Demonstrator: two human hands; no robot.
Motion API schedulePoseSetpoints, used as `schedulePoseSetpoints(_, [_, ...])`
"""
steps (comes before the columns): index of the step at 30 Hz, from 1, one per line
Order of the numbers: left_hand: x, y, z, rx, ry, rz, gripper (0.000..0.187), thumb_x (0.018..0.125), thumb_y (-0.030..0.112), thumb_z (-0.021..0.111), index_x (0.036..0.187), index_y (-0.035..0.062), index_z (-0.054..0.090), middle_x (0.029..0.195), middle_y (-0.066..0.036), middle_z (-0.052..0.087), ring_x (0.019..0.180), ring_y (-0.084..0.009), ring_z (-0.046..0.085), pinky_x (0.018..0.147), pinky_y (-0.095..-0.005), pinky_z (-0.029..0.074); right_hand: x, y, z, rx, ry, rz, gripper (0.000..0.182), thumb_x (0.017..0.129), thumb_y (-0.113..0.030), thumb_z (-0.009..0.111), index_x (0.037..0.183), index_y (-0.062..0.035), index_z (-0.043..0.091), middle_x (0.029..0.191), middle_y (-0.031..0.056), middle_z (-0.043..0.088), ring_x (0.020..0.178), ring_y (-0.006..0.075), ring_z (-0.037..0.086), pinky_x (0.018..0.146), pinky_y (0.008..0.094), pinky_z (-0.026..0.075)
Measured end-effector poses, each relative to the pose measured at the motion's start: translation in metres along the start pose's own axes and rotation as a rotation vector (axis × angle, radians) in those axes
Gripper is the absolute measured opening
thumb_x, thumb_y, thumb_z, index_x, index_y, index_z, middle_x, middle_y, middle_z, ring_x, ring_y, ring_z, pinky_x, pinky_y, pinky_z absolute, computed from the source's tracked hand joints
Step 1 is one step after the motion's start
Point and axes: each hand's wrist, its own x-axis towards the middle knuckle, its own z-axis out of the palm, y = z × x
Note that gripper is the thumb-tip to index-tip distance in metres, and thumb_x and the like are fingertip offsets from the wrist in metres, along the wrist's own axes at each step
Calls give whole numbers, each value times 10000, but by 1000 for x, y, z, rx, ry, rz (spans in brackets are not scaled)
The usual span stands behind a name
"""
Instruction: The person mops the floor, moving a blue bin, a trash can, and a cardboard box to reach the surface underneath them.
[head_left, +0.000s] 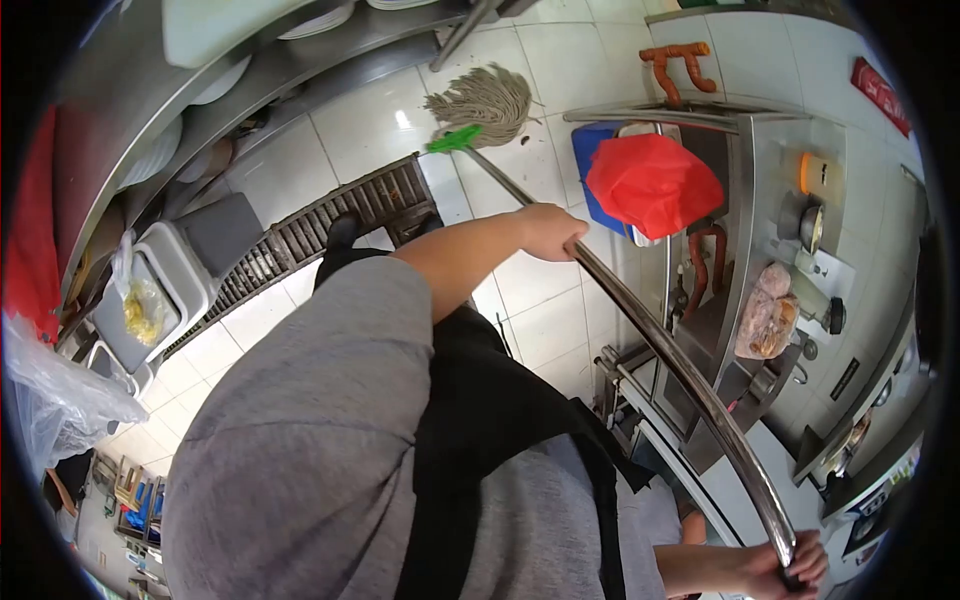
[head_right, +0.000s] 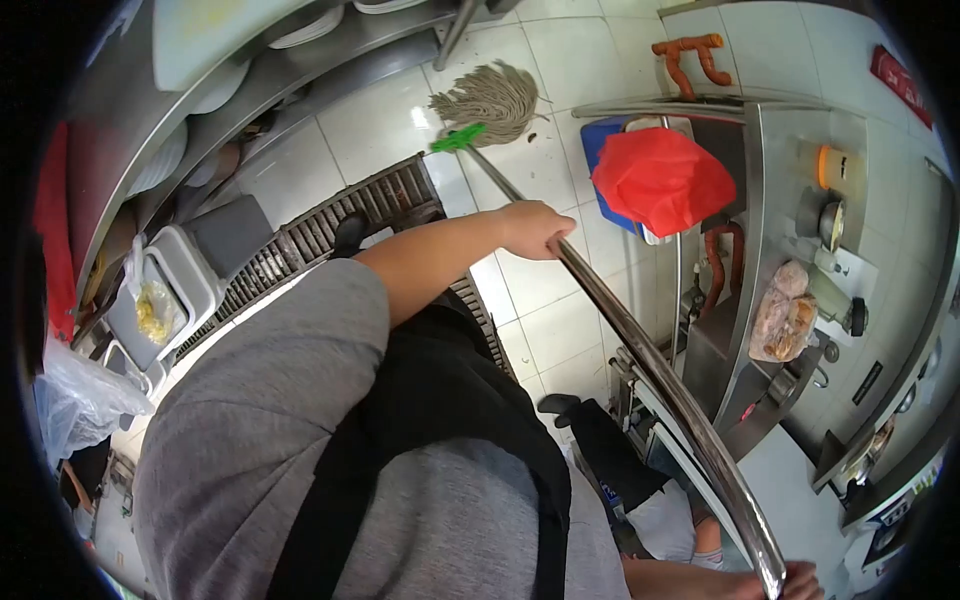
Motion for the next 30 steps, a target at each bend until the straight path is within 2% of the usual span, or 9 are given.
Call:
schedulePoseSetpoints(2, [-44, -18, -24, 32, 50, -48, 294, 758, 284, 696, 827, 78, 499, 676, -136, 586, 729, -368, 592, 633, -455, 444, -2, 3, -10, 185, -23, 174, 237, 793, -90, 597, 668, -122, 398, 604, -9, 360, 508, 117, 342, 599, 289, 269])
schedulePoseSetpoints(9, [-221, -68, -101, 162, 409, -386, 242, 709, 155, 699, 851, 57, 529, 875, -157, 626, 885, -360, 611, 730, -434, 482, -81, 52, 84, 414, -167, 370, 213, 909, -195, 548, 753, -135, 416, 625, -31, 359, 492, 86, 348, 553, 274, 255])
schedulePoseSetpoints(11, [-275, -91, -109, 154, 482, -337, 310, 691, 95, 711, 929, 29, 525, 909, -158, 572, 894, -345, 586, 772, -405, 469, -101, 66, 117, 514, -243, 432, 229, 924, -221, 537, 759, -146, 397, 621, -34, 379, 481, 86, 366, 553, 271, 260])
schedulePoseSetpoints(16, [-378, -95, -115, 185, 630, -561, 351, 676, 164, 750, 931, 45, 541, 972, -152, 560, 996, -349, 518, 876, -417, 432, -140, 93, 185, 621, -482, 463, 238, 927, -237, 517, 751, -157, 380, 601, -25, 429, 458, 89, 414, 493, 270, 297])
schedulePoseSetpoints(20, [-381, -86, -94, 125, 616, -720, 374, 696, 213, 759, 935, 55, 519, 936, -153, 558, 977, -350, 516, 855, -418, 429, -124, 80, 194, 725, -657, 441, 224, 920, -237, 520, 757, -155, 390, 589, -20, 457, 443, 99, 459, 456, 265, 319])
schedulePoseSetpoints(24, [-305, -35, -66, 42, 470, -544, 440, 722, 213, 789, 1001, 76, 477, 994, -159, 519, 997, -327, 493, 861, -413, 416, -63, 42, 150, 926, -805, 504, 272, 882, -212, 564, 683, -147, 390, 585, -19, 448, 443, 103, 448, 491, 265, 313])
schedulePoseSetpoints(27, [-219, -24, -29, 21, 570, -325, 448, 717, 179, 785, 1018, 93, 464, 1000, -148, 521, 1008, -334, 490, 919, -447, 374, -38, 0, 123, 688, -530, 264, 284, 763, -101, 636, 631, -170, 394, 436, -81, 452, 336, 31, 474, 383, 131, 313])
schedulePoseSetpoints(29, [-162, -14, -15, -60, 576, -241, 443, 713, 146, 777, 1020, 97, 461, 1006, -140, 523, 1050, -336, 477, 955, -454, 351, -25, -17, 107, 750, -707, 298, 239, 771, -111, 626, 645, -144, 425, 494, -47, 434, 378, 67, 436, 470, 211, 334])
schedulePoseSetpoints(30, [-135, -13, -12, -121, 557, -219, 433, 709, 126, 775, 1010, 96, 466, 1005, -135, 526, 1075, -338, 467, 972, -456, 341, -45, -17, 129, 712, -674, 169, 285, 974, -335, 470, 756, -152, 459, 592, -40, 380, 440, 77, 368, 481, 290, 343])
